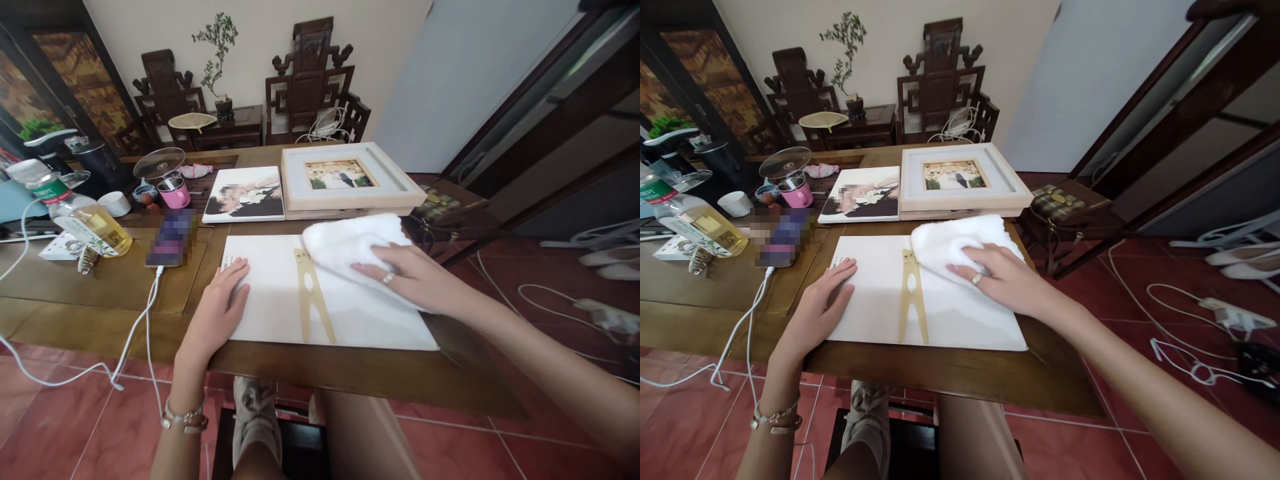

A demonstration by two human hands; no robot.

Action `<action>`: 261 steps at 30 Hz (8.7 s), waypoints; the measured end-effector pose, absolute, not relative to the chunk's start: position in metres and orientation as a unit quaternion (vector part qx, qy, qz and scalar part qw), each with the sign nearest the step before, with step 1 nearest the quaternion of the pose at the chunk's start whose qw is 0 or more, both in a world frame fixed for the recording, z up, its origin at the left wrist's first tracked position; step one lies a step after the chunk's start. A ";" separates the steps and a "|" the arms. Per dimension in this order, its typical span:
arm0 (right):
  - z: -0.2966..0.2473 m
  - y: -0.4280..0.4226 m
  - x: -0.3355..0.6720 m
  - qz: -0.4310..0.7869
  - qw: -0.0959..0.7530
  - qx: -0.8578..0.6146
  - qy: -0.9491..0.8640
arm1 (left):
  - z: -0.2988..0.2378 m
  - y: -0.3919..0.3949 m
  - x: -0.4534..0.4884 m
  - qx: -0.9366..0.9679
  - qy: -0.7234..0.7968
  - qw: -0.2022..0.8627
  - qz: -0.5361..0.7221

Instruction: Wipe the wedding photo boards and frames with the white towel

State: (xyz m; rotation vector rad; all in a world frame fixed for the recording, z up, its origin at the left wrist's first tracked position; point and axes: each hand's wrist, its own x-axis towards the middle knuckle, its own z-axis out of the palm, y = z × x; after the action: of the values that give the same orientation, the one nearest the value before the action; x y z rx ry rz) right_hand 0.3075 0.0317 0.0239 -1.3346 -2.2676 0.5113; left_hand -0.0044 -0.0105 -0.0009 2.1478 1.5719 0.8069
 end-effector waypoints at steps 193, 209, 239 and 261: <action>0.039 -0.064 0.240 0.149 0.205 -0.265 -0.930 | 0.000 -0.012 -0.004 0.746 0.544 0.217 0.315; 0.054 0.045 0.156 0.188 0.185 -0.412 -0.872 | 0.007 -0.011 0.000 0.771 0.528 0.195 0.297; 0.025 -0.085 0.317 0.147 0.206 -0.329 -0.910 | -0.001 -0.010 -0.002 0.758 0.556 0.191 0.281; 0.016 0.049 0.306 0.098 0.253 -0.523 -0.808 | -0.002 -0.011 -0.004 0.765 0.554 0.183 0.273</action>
State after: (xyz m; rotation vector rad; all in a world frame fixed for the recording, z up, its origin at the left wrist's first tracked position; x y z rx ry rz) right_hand 0.3057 0.0494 0.0158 -1.4220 -2.1973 0.2659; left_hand -0.0036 -0.0113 -0.0024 2.1588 1.5620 0.7695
